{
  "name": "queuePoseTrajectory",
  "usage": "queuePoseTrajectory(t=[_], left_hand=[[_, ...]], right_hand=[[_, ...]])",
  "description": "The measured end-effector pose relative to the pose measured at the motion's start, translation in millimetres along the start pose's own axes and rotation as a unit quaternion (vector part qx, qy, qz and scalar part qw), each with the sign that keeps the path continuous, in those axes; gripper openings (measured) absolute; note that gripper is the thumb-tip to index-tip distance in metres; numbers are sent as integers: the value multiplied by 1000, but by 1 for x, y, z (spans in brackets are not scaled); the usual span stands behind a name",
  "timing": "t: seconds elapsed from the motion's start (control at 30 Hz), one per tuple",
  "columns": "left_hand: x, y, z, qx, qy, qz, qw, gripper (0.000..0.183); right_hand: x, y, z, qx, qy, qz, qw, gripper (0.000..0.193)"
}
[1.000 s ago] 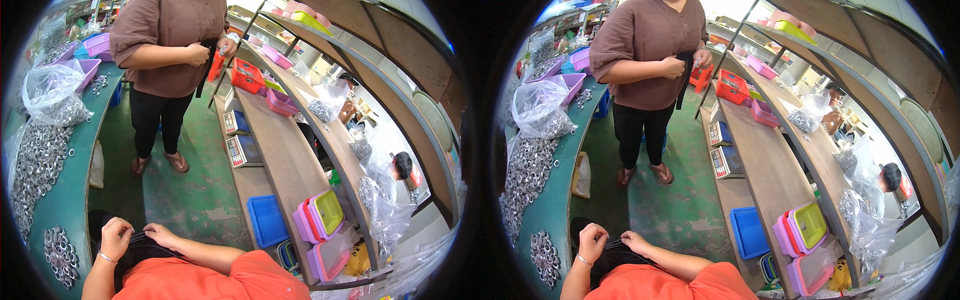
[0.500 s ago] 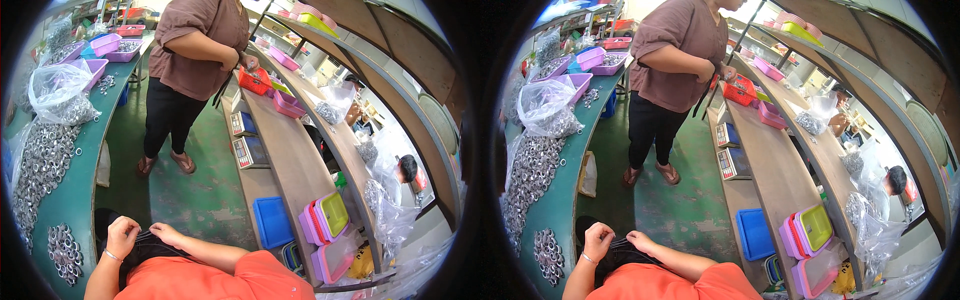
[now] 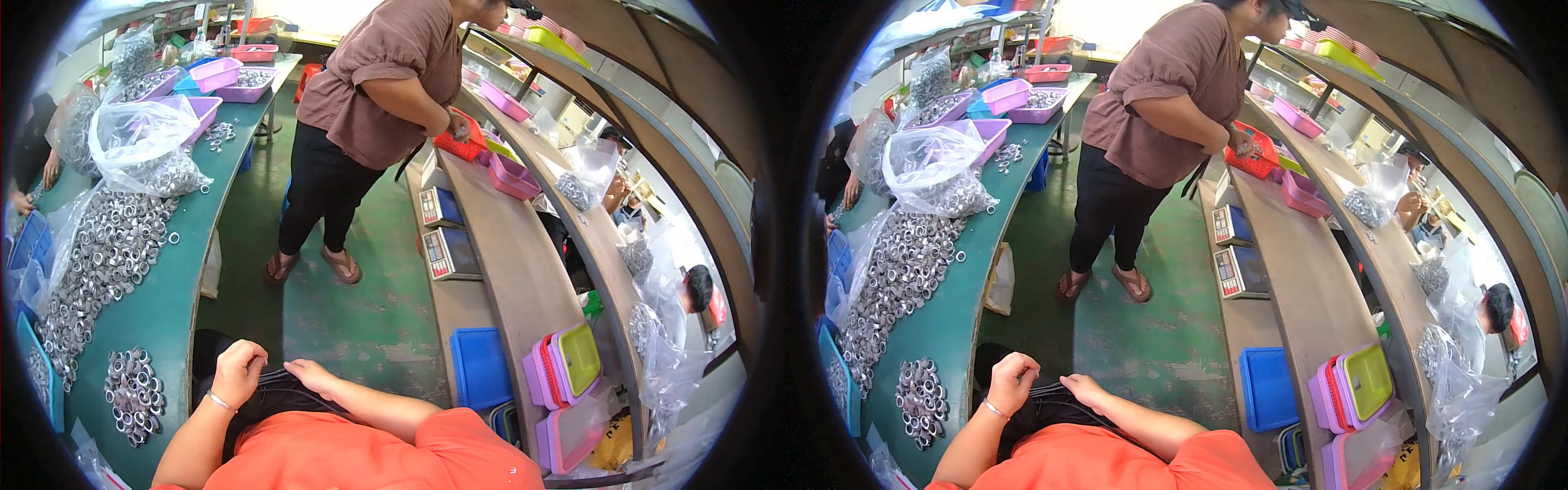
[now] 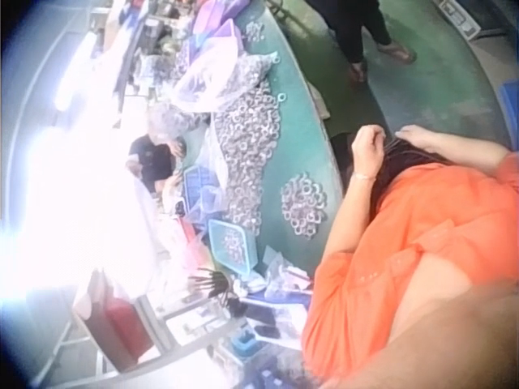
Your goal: The person sorts and counts metal rings on a table by hand, writes on a slip of paper with a red pencil, moves mobile phones on the desk, and sorts more metal rings.
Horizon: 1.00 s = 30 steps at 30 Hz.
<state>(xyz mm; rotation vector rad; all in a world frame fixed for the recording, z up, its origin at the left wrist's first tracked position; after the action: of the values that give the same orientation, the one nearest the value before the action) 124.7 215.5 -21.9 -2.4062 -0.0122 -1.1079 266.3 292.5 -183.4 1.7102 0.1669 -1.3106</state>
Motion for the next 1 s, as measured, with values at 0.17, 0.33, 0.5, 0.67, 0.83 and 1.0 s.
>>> queuePoseTrajectory(t=[0.17,0.33,0.5,0.67,0.83,1.0], left_hand=[[-3,1,-1,21,-15,3,1000,16],[-7,2,-2,7,8,-22,1000,15],[-6,1,-3,16,11,-25,999,12],[-6,2,-3,27,19,-22,999,12],[-2,0,-5,10,14,-38,999,11],[-2,-5,-6,5,0,-35,999,11]], right_hand=[[1,-12,-4,12,-29,-30,999,51],[44,-47,-18,119,-150,61,980,57],[65,-46,-16,58,-194,183,962,44],[78,-58,-21,56,-104,195,974,32],[84,-65,-22,57,-79,202,974,26],[89,-77,-24,86,-94,188,974,18]])
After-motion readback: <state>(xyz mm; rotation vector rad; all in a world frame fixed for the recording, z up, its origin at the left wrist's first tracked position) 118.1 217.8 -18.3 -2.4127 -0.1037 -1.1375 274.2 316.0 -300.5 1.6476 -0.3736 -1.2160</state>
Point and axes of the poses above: each hand's wrist, its own y-axis away from the middle knuckle, its own z-axis out of the palm, x = y × z, the point moved 4 cm from there along -y, towards the middle knuckle, and after that the axes turned 8 degrees about -y, right-handed, at the moved point
